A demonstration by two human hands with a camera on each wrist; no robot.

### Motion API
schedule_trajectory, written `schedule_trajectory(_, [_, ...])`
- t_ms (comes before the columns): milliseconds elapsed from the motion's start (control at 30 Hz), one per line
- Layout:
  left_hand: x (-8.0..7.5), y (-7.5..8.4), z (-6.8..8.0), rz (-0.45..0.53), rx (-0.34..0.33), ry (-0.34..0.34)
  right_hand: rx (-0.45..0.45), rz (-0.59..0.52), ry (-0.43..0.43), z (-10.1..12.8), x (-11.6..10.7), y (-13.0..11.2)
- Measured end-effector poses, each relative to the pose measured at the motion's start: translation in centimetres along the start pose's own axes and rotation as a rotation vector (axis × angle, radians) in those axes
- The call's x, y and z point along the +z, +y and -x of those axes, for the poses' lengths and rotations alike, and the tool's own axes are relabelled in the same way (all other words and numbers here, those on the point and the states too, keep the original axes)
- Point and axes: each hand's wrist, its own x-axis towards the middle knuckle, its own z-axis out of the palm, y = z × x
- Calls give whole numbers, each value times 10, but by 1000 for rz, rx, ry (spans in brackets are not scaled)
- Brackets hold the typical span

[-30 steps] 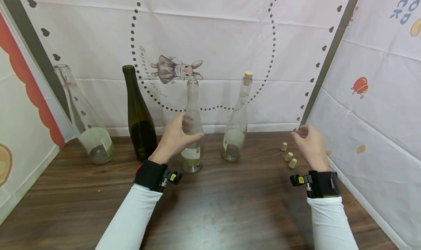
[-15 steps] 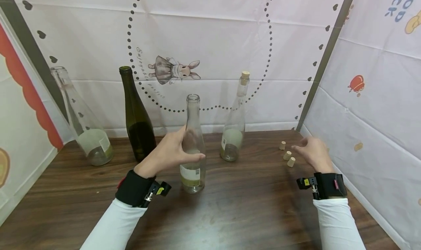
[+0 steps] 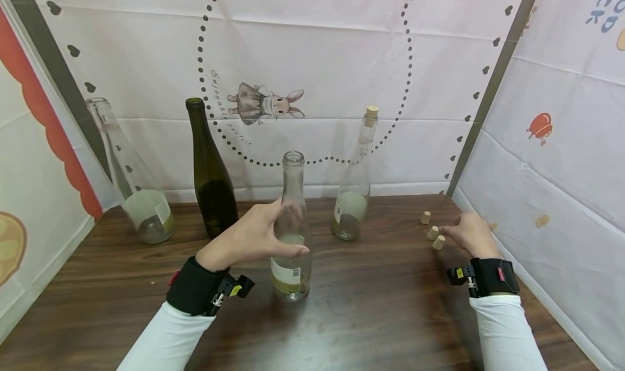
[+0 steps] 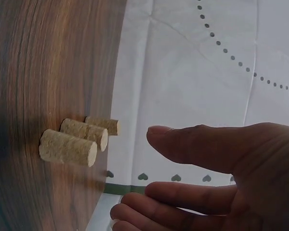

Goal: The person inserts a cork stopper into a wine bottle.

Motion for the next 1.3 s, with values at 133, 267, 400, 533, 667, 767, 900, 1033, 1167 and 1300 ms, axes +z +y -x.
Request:
schedule_trajectory(133, [-1,0,2,28,8,-25,-2,14,-8,-1,3,1])
schedule_trajectory(267, [-1,1,2,39,7,-33,12,1,-26,-2,8,3])
schedule_trajectory(400, [-1,2,1,25,8,-36,41,-7,-50,-3,14,3])
schedule_trajectory(533, [-1,2,1,9,23,-30,64,-8,-73,-4,17,3])
schedule_trajectory(667, [0,2,1,-3,31,-20,80,-2,-86,-5,20,1])
schedule_trajectory(767, [1,1,1,-7,34,-17,83,8,-88,-6,24,1])
schedule_trajectory(900, [1,0,1,-20,37,-13,75,22,-76,-9,29,1])
schedule_trajectory(1033, [1,1,2,-19,33,-14,58,34,-55,-10,33,3])
schedule_trajectory(1167, [0,2,2,-14,27,-17,40,53,-39,-11,37,4])
schedule_trajectory(1300, [-1,2,2,-8,19,-23,27,71,-19,-11,40,5])
